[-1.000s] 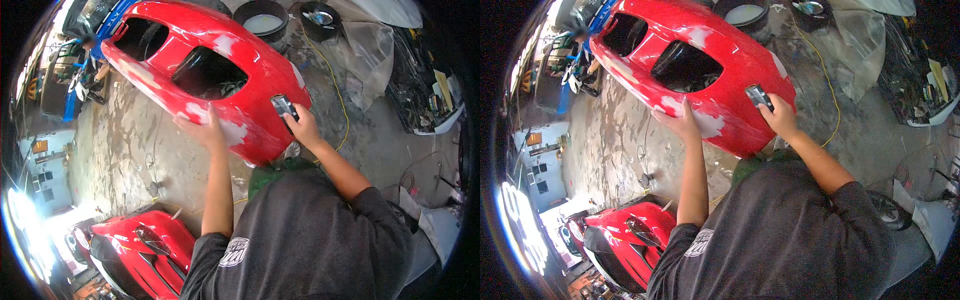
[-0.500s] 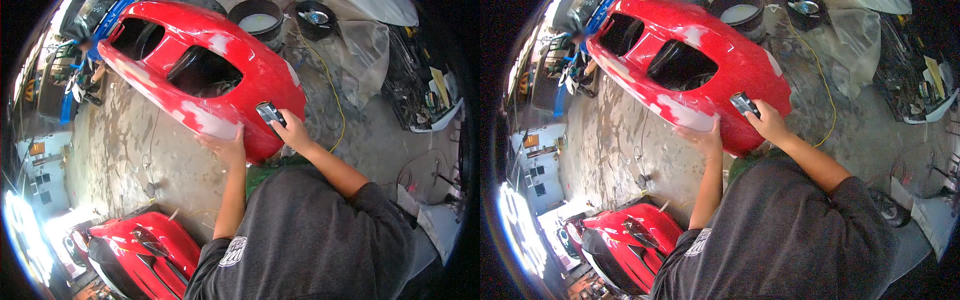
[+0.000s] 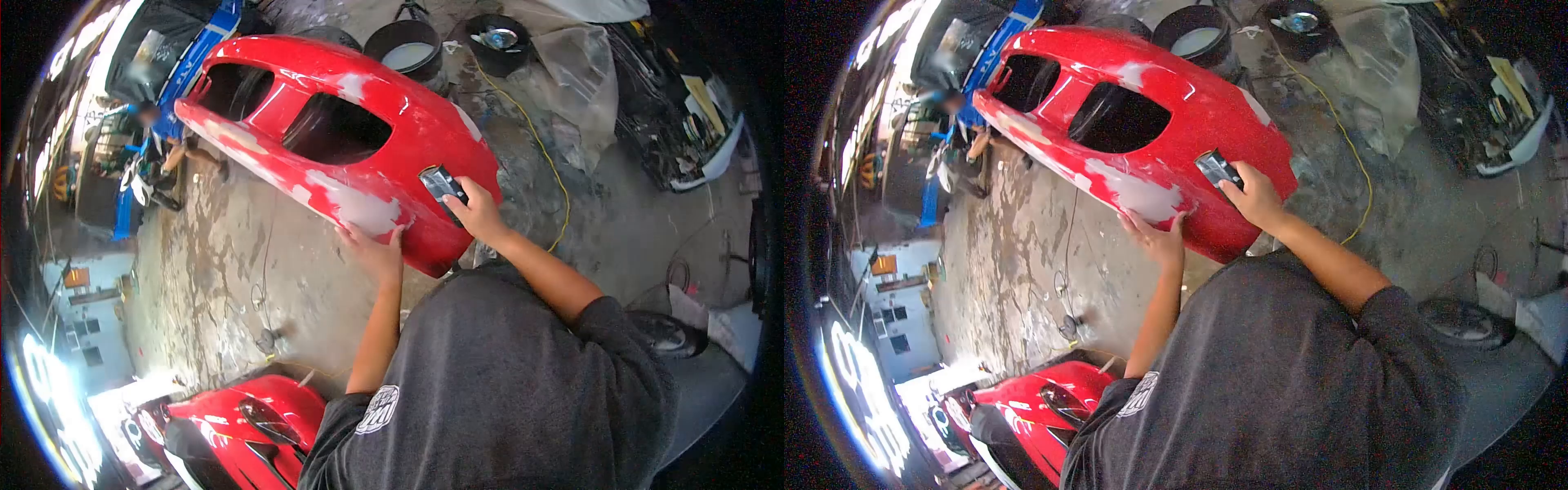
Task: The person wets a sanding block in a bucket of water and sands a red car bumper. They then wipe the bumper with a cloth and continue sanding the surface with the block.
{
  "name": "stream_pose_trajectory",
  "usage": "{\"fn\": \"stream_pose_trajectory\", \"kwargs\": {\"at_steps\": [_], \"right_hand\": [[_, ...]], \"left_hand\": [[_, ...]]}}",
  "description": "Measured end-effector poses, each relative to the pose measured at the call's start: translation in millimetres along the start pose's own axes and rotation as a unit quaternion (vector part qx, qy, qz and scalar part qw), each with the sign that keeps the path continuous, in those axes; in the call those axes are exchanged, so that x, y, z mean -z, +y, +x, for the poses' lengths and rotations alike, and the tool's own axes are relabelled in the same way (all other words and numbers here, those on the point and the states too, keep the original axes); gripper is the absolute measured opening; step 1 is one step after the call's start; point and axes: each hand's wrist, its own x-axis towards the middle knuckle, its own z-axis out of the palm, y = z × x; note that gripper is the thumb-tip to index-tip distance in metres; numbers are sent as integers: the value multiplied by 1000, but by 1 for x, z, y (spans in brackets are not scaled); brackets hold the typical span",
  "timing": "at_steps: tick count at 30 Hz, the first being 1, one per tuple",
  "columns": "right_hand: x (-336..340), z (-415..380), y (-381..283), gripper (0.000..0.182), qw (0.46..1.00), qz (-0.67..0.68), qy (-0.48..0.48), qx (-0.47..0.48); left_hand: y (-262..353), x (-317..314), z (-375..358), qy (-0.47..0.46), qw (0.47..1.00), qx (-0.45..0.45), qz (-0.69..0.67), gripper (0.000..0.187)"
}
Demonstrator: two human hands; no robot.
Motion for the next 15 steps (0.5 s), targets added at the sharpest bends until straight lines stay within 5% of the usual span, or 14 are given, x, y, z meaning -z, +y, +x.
{"fn": "stream_pose_trajectory", "kwargs": {"at_steps": [4,7,15], "right_hand": [[14,-32,-8,32,997,-23,38,-66],[25,-70,14,36,991,-59,45,-109],[85,-252,129,43,906,-278,164,-273]], "left_hand": [[-11,22,10,21,993,6,-112,112],[-11,53,25,-34,966,105,-235,102],[-70,64,102,104,982,31,-158,76]]}}
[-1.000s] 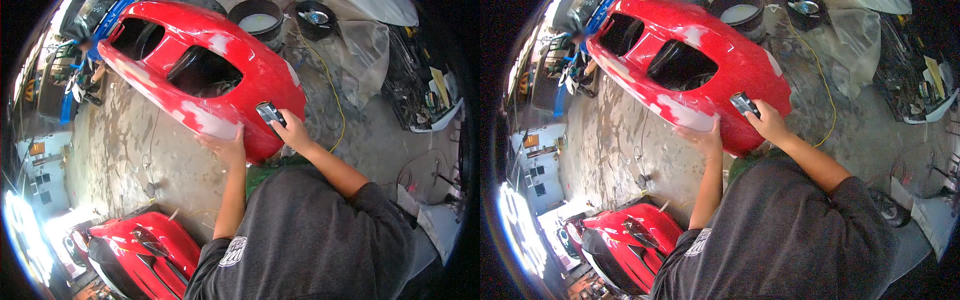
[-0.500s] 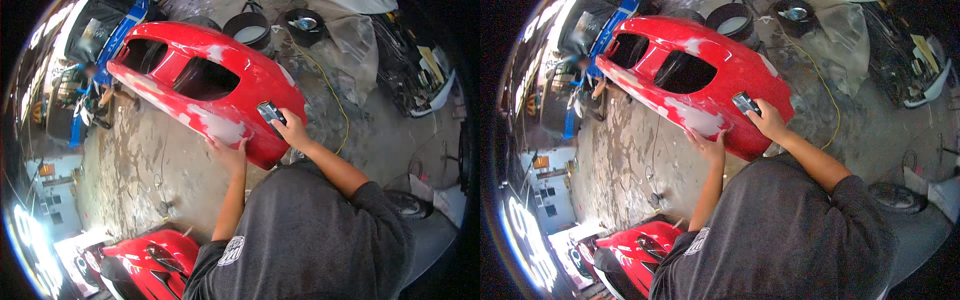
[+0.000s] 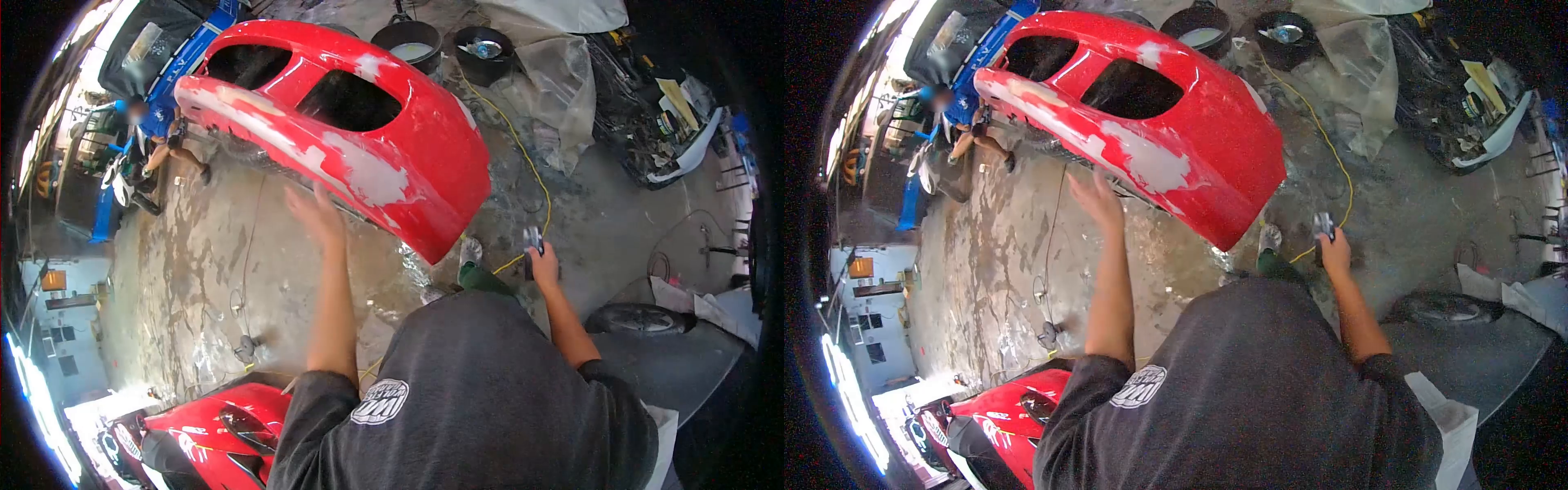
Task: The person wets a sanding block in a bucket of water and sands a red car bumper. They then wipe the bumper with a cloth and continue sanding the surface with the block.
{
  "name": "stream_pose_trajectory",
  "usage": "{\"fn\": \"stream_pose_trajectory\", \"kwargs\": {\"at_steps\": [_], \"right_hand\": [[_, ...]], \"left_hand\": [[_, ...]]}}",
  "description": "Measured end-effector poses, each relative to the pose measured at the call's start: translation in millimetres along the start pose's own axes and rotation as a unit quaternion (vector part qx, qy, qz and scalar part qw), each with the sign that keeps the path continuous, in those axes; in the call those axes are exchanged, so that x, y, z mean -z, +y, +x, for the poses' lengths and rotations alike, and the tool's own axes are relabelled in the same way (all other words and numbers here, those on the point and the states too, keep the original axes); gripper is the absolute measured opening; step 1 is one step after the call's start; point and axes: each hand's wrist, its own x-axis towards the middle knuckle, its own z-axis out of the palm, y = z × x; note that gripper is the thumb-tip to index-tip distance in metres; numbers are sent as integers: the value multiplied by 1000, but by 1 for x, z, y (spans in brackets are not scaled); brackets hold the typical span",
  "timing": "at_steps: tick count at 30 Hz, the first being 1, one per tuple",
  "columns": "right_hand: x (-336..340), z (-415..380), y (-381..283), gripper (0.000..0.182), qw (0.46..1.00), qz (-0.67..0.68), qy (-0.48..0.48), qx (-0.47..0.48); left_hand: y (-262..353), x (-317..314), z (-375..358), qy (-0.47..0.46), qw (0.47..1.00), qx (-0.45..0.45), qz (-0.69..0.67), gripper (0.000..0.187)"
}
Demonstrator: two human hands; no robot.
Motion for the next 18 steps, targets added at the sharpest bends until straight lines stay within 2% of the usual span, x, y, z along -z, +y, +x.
{"fn": "stream_pose_trajectory", "kwargs": {"at_steps": [2,4,6,10,13,16,18], "right_hand": [[10,-31,55,40,997,-27,-38,-66],[36,-73,73,36,994,-54,-59,-75],[44,-109,98,32,983,-12,-71,-167],[76,-154,93,37,955,-78,-130,-254],[79,-172,115,39,976,-57,-50,-202],[80,-171,128,37,971,-102,-17,-216],[83,-160,144,36,971,-87,-19,-221]], "left_hand": [[34,8,44,-20,996,-60,-65,72],[68,5,73,-11,995,-73,-60,75],[67,-25,94,-32,994,-101,-4,79],[54,-47,70,-33,980,-172,94,89],[46,-51,50,-35,986,-151,63,95],[38,-50,15,-49,989,-129,50,99],[37,-53,-6,-57,990,-122,52,100]]}}
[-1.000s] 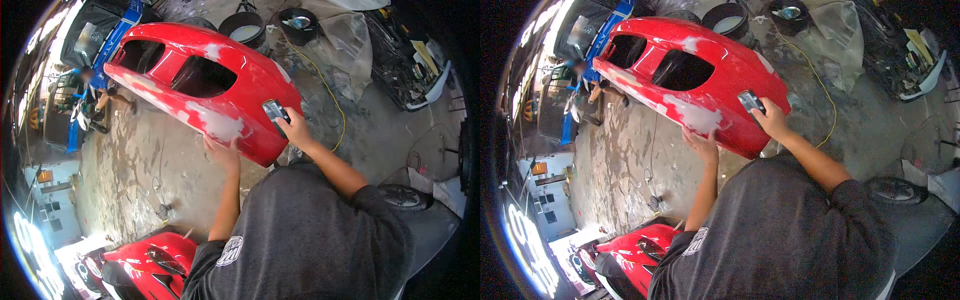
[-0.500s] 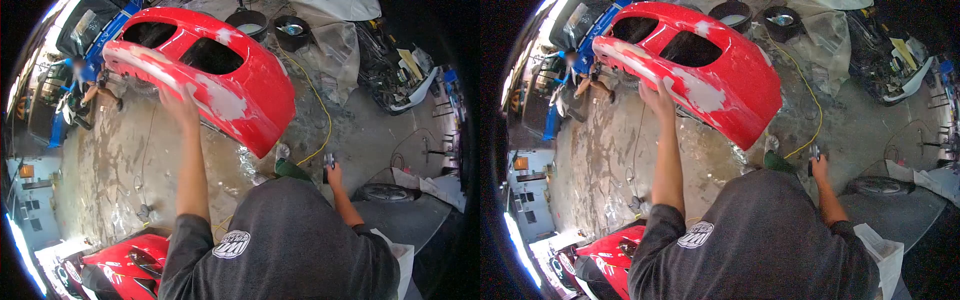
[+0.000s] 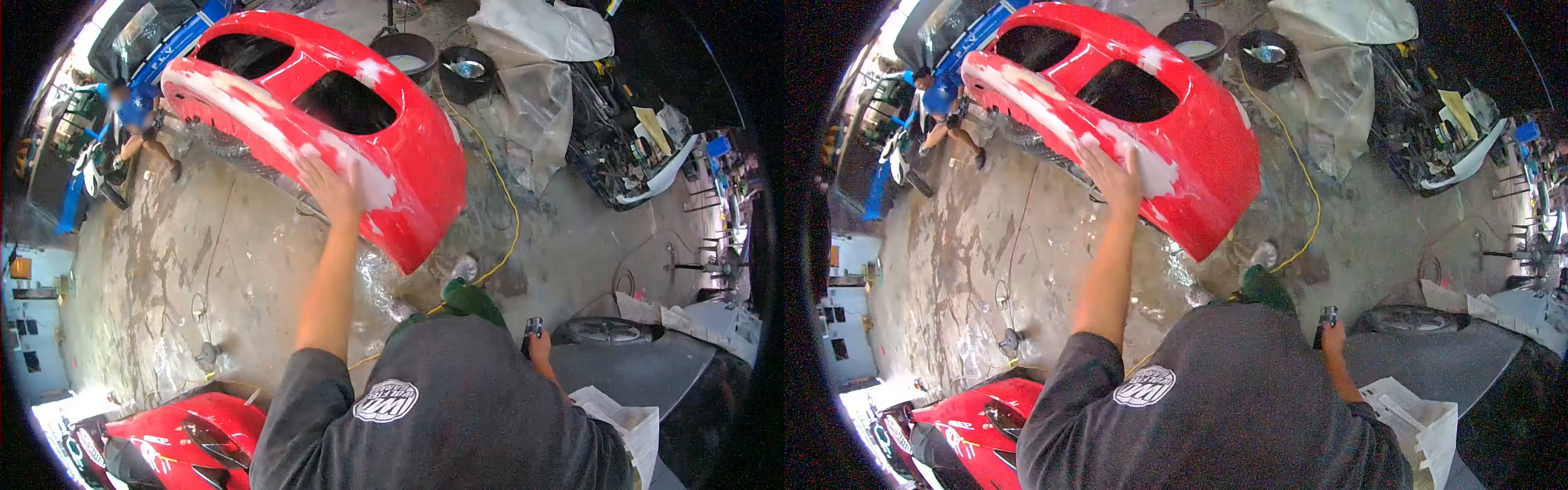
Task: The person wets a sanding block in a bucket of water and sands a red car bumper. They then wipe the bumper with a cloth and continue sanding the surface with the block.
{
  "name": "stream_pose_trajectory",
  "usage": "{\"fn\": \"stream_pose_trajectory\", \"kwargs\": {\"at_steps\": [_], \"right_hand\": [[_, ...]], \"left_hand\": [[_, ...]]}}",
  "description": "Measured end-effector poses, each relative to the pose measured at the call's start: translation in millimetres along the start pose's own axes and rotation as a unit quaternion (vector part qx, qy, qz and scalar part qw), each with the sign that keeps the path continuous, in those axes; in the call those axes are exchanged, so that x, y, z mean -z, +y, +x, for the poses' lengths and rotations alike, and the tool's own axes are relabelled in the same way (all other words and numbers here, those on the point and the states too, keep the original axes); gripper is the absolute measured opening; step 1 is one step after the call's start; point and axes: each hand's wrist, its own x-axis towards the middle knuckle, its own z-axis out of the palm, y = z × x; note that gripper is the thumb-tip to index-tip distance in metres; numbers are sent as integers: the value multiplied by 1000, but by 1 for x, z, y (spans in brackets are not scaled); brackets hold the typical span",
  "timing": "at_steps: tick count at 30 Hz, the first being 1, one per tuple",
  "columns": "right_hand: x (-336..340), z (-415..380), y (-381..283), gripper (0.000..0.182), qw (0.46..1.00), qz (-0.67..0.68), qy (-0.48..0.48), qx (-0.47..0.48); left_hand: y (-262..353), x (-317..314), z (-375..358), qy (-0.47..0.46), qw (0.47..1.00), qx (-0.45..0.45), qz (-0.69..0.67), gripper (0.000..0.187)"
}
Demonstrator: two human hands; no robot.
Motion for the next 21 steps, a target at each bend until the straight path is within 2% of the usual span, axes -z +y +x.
{"fn": "stream_pose_trajectory", "kwargs": {"at_steps": [4,5,8,12,14,17,19,21], "right_hand": [[5,33,-19,34,999,-16,23,43],[12,36,-35,34,999,-36,28,22],[9,88,-32,37,996,-72,13,54],[31,132,-56,35,999,11,-31,36],[41,158,-62,32,998,48,-38,26],[47,204,-43,32,990,119,-50,50],[30,259,16,33,996,55,-17,67],[34,288,18,33,998,10,-24,59]], "left_hand": [[10,-3,-41,-22,1000,13,-2,106],[10,-4,-48,-30,999,12,2,107],[12,-8,-72,-42,999,5,24,111],[24,-13,-109,-69,996,38,34,111],[45,-13,-127,-109,988,100,33,109],[65,-26,-158,-110,981,141,68,106],[76,-44,-184,-99,976,169,101,107],[89,-67,-209,-89,966,204,129,108]]}}
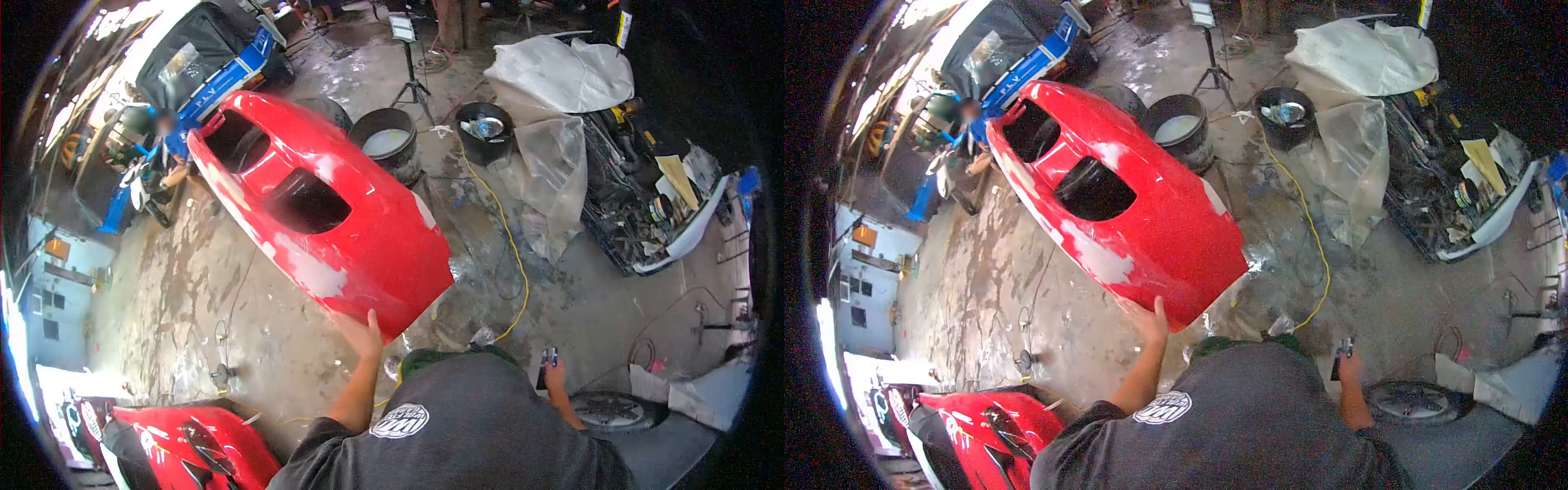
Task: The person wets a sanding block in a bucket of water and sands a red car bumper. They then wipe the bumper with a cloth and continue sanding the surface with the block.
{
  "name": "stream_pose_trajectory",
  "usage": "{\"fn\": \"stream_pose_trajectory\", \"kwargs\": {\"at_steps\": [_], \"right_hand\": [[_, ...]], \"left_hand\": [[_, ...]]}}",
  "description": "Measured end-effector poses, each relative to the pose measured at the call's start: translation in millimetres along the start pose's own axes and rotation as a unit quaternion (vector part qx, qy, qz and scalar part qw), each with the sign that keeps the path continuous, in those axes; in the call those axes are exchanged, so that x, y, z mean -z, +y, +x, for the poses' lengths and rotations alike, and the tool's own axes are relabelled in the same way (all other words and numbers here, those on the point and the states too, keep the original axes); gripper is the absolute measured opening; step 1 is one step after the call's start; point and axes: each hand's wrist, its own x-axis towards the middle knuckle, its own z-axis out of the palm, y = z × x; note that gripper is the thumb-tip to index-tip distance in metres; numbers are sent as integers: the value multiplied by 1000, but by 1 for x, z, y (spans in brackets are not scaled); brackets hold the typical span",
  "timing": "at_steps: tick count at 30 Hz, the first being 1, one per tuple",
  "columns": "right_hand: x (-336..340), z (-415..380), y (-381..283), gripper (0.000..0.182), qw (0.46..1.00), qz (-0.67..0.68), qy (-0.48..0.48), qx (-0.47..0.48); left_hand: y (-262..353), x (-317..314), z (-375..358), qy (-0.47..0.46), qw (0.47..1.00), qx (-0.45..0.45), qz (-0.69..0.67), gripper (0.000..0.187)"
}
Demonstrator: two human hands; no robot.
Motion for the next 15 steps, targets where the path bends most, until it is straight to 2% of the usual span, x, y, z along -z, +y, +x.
{"fn": "stream_pose_trajectory", "kwargs": {"at_steps": [2,6,9,11,14,15], "right_hand": [[48,10,-29,33,998,-29,-45,-28],[57,75,-5,41,997,-59,-50,-16],[67,116,-20,37,997,-65,-39,9],[73,122,-49,32,998,-53,-22,40],[62,141,-77,34,998,26,-47,20],[51,153,-77,35,998,8,-47,28]], "left_hand": [[4,-34,-27,-15,994,95,-48,109],[3,-69,-52,-41,935,273,-222,113],[21,-74,-39,1,927,321,-195,115],[18,-83,-28,-30,927,348,-135,116],[3,-109,-16,-92,922,374,-42,118],[7,-108,-19,-94,922,376,-29,119]]}}
